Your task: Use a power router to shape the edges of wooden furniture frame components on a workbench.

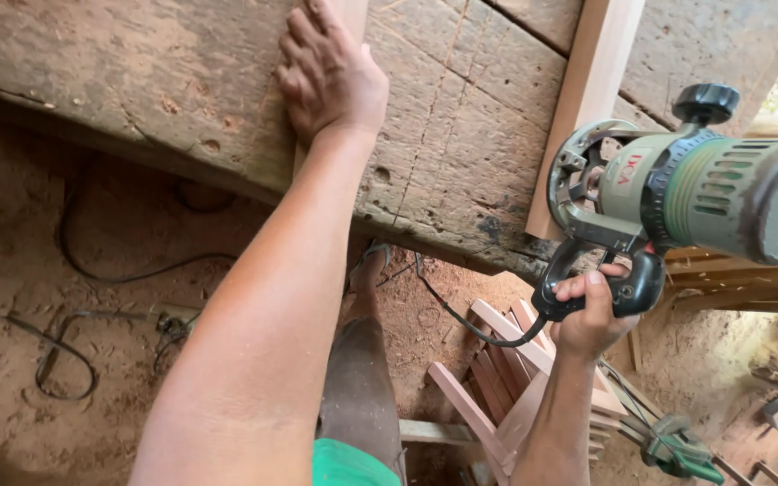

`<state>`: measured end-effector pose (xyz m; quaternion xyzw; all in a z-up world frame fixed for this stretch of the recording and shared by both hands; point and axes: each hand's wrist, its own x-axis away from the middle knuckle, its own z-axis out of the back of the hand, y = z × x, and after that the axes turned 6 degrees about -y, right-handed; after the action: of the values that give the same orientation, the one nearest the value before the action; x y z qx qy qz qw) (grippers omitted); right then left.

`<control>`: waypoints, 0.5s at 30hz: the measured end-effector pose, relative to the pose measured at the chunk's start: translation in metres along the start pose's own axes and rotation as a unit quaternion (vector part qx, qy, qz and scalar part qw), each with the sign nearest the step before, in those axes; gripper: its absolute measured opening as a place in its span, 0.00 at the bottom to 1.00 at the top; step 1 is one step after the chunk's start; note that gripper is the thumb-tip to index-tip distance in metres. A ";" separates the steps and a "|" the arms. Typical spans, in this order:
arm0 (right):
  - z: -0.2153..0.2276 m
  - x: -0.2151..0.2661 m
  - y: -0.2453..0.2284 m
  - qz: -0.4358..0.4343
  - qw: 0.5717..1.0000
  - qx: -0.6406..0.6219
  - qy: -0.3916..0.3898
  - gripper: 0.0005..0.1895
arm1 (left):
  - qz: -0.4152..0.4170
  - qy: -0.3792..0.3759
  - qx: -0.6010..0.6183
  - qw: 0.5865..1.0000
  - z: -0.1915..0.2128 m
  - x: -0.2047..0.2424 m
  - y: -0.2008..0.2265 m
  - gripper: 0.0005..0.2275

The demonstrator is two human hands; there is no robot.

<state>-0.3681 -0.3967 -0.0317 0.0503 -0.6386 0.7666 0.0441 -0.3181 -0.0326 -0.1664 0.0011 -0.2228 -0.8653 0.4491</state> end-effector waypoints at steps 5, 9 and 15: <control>0.016 0.017 0.007 -0.011 1.000 -0.021 -0.017 0.09 | -0.005 0.017 -0.019 1.000 0.002 0.001 0.001 0.16; 0.019 0.030 0.007 0.009 0.999 -0.007 -0.038 0.10 | -0.023 0.041 -0.024 0.999 0.003 0.002 0.001 0.10; 0.031 0.052 0.014 -0.018 1.000 -0.018 -0.008 0.09 | 0.034 -0.176 0.042 0.983 0.008 0.005 0.001 0.24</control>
<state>-0.4208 -0.4291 -0.0328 0.0667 -0.6518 0.7535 0.0538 -0.3225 -0.0342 -0.1583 -0.1397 -0.3347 -0.8259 0.4316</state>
